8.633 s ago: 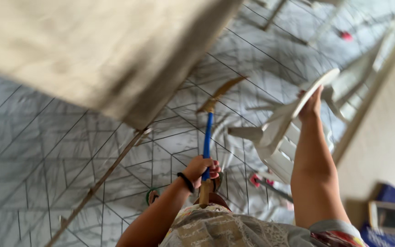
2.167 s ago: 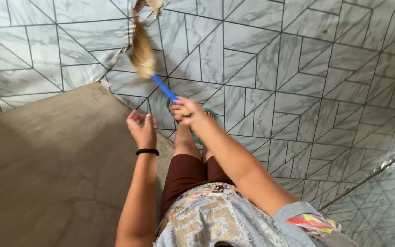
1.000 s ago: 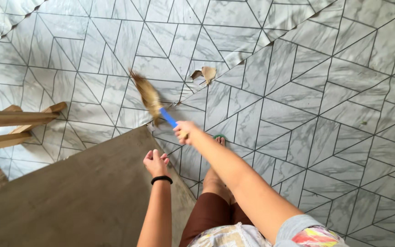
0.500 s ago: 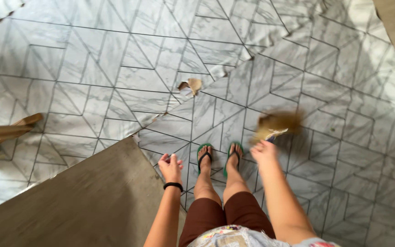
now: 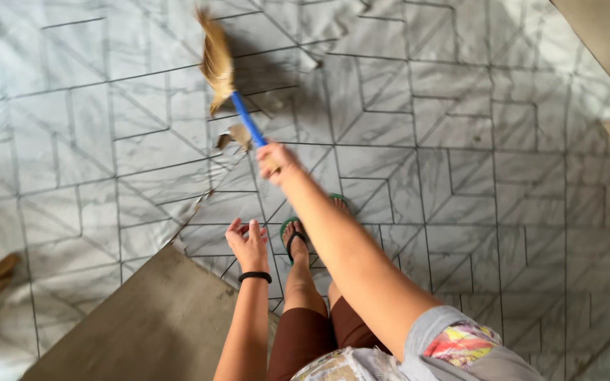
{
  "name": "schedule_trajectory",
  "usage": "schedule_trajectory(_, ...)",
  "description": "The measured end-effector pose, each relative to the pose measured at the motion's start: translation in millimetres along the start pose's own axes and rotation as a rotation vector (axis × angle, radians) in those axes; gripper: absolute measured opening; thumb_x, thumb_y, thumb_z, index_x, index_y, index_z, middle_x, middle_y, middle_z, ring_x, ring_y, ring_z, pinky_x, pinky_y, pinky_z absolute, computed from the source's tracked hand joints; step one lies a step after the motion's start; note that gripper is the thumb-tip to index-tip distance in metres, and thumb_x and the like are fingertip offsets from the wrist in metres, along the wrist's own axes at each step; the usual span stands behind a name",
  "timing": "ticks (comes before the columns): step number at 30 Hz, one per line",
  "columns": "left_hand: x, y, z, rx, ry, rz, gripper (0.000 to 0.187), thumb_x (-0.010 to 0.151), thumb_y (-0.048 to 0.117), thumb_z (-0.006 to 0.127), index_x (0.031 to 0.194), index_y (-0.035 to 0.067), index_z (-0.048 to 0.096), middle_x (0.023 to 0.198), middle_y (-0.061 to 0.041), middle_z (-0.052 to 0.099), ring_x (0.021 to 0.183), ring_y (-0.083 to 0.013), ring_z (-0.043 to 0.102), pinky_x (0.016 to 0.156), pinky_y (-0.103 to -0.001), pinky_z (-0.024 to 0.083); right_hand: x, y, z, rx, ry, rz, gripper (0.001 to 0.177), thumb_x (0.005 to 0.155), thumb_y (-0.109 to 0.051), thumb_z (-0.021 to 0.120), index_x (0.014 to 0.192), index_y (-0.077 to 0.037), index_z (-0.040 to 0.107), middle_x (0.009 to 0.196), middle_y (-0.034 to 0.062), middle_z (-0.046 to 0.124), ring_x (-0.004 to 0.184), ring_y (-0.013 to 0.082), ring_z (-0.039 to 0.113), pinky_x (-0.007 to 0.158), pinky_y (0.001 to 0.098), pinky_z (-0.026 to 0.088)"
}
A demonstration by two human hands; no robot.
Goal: The person sweeps the tiled floor with a broom and moves white plastic chairs to reach different areas.
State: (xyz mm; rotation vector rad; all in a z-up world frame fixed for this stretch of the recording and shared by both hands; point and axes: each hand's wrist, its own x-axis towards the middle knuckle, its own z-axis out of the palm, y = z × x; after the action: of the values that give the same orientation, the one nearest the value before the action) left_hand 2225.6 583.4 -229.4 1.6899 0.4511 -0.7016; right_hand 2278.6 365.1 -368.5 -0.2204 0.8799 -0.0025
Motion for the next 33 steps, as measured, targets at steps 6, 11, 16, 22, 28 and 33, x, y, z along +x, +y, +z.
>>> schedule_trajectory(6, -13, -6, 56, 0.077, -0.175, 0.046, 0.064, 0.093, 0.012, 0.066, 0.144, 0.006, 0.027, 0.112, -0.011, 0.056, 0.077, -0.0182, 0.069, 0.061, -0.029, 0.054, -146, -114, -254, 0.378, 0.122, -0.112, 0.02, 0.089, -0.013, 0.063, 0.077, -0.011, 0.046, 0.062, -0.0004, 0.044, 0.046, 0.012, 0.037, 0.044, 0.0276, 0.031)
schedule_trajectory(11, -22, -30, 71, 0.196, -0.267, 0.155, 0.064, 0.093, 0.011, 0.068, 0.143, 0.002, 0.029, 0.11, -0.013, 0.055, 0.075, -0.0191, 0.069, 0.062, -0.029, 0.056, -358, -87, -343, 0.501, 0.6, -0.208, 0.022, 0.09, -0.013, 0.063, 0.08, -0.007, 0.045, 0.066, 0.0027, 0.046, 0.05, 0.0121, 0.039, 0.048, 0.0273, 0.035)
schedule_trajectory(16, -41, -32, 66, 0.285, -0.321, 0.186, 0.062, 0.094, 0.011, 0.068, 0.143, 0.002, 0.031, 0.11, -0.013, 0.054, 0.074, -0.0183, 0.067, 0.064, -0.028, 0.054, -390, -23, -320, 0.393, 0.769, -0.414, 0.025, 0.083, -0.013, 0.066, 0.069, -0.019, 0.045, 0.056, -0.0057, 0.04, 0.04, 0.011, 0.033, 0.039, 0.0323, 0.027)
schedule_trajectory(22, -82, -27, 96, 0.32, -0.377, 0.217, 0.06, 0.094, 0.011, 0.068, 0.14, 0.001, 0.03, 0.111, -0.014, 0.052, 0.072, -0.018, 0.068, 0.063, -0.028, 0.057, -392, 58, -117, 0.503, 0.535, -0.284, 0.025, 0.09, -0.004, 0.05, 0.112, -0.013, 0.056, 0.079, 0.0052, 0.061, 0.062, 0.0166, 0.058, 0.053, 0.0297, 0.048)
schedule_trajectory(28, -152, -40, 164, 0.303, -0.418, 0.285, 0.06, 0.094, 0.011, 0.068, 0.141, 0.004, 0.031, 0.113, -0.011, 0.052, 0.074, -0.0158, 0.066, 0.059, -0.028, 0.053, -345, 71, -130, 0.4, 0.215, 0.013, 0.022, 0.092, -0.004, 0.049, 0.111, -0.013, 0.055, 0.079, 0.0054, 0.062, 0.061, 0.0162, 0.057, 0.053, 0.0284, 0.048)
schedule_trajectory(33, -217, -93, 201, 0.393, -0.438, 0.38, 0.058, 0.093, 0.011, 0.071, 0.139, 0.001, 0.036, 0.114, -0.013, 0.051, 0.074, -0.0154, 0.064, 0.062, -0.028, 0.054, -363, 44, -362, 0.487, 0.207, 0.034, 0.01, 0.092, -0.008, 0.055, 0.092, -0.015, 0.049, 0.068, 0.0011, 0.053, 0.051, 0.0134, 0.046, 0.048, 0.0278, 0.038)
